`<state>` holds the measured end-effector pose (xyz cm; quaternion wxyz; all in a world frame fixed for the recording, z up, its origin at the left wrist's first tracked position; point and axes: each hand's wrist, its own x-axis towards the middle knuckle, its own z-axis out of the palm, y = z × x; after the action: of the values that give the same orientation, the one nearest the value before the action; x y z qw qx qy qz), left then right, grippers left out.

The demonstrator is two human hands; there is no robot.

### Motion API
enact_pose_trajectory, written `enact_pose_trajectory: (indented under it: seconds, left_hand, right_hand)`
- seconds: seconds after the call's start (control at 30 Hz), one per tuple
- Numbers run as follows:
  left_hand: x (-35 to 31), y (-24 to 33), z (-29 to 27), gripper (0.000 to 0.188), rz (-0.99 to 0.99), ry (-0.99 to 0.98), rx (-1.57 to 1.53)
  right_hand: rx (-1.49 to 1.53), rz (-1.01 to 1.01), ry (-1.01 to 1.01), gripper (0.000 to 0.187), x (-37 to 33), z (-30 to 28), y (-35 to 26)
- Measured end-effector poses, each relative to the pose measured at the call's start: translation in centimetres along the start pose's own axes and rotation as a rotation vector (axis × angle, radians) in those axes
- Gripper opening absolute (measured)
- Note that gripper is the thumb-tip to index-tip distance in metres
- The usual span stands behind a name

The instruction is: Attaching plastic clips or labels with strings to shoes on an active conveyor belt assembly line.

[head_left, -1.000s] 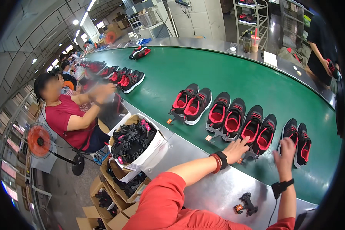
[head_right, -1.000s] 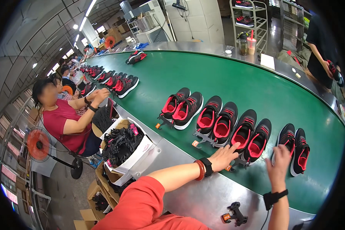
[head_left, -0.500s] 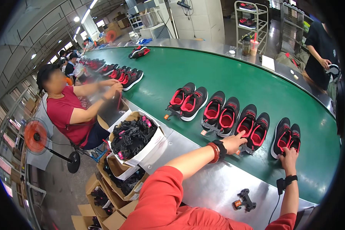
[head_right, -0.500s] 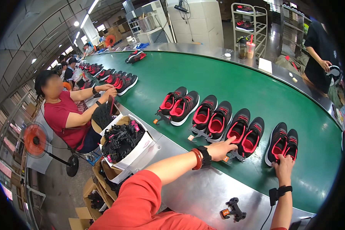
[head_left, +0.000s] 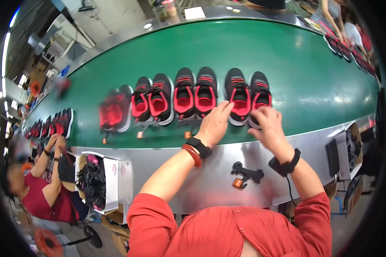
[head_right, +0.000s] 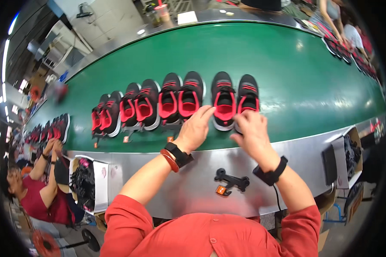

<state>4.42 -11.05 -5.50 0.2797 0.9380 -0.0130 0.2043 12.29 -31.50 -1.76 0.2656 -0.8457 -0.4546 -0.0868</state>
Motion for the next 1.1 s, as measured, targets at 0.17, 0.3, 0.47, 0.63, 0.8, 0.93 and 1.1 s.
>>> enact_pose_trajectory:
  seconds: [0.17, 0.3, 0.47, 0.63, 0.8, 0.93, 1.1]
  left_hand:
    - [2.2, -1.3, 1.7, 0.040, 0.046, -0.172, 0.018]
    - [1.0, -2.4, 2.4, 0.027, 0.052, -0.137, -0.138]
    - [0.1, -1.6, 2.3, 0.021, 0.108, -0.208, -0.152]
    - [-0.2, -1.3, 2.5, 0.017, 0.171, -0.162, -0.169]
    - [-0.1, -1.1, 2.4, 0.018, 0.150, -0.151, -0.138]
    - [-0.2, -1.1, 2.5, 0.018, 0.135, -0.153, -0.152]
    - [-0.2, -1.3, 2.8, 0.017, 0.154, -0.114, -0.124]
  right_hand:
    - [0.156, -0.057, -0.458, 0.043, -6.4, -2.6, -2.1]
    - [0.119, 0.003, -0.701, 0.039, -7.9, -1.2, -2.5]
    - [0.285, 0.084, -0.705, 0.029, -8.0, -0.5, -1.4]
    - [0.856, 0.546, -0.637, 0.014, -8.3, 1.3, 1.7]
    - [1.194, 0.870, -0.422, 0.012, -5.3, 1.2, 1.8]
    - [1.211, 0.905, -0.405, 0.012, -4.7, 2.9, 1.7]
    - [1.185, 0.823, -0.635, 0.015, -3.6, 3.3, 0.3]
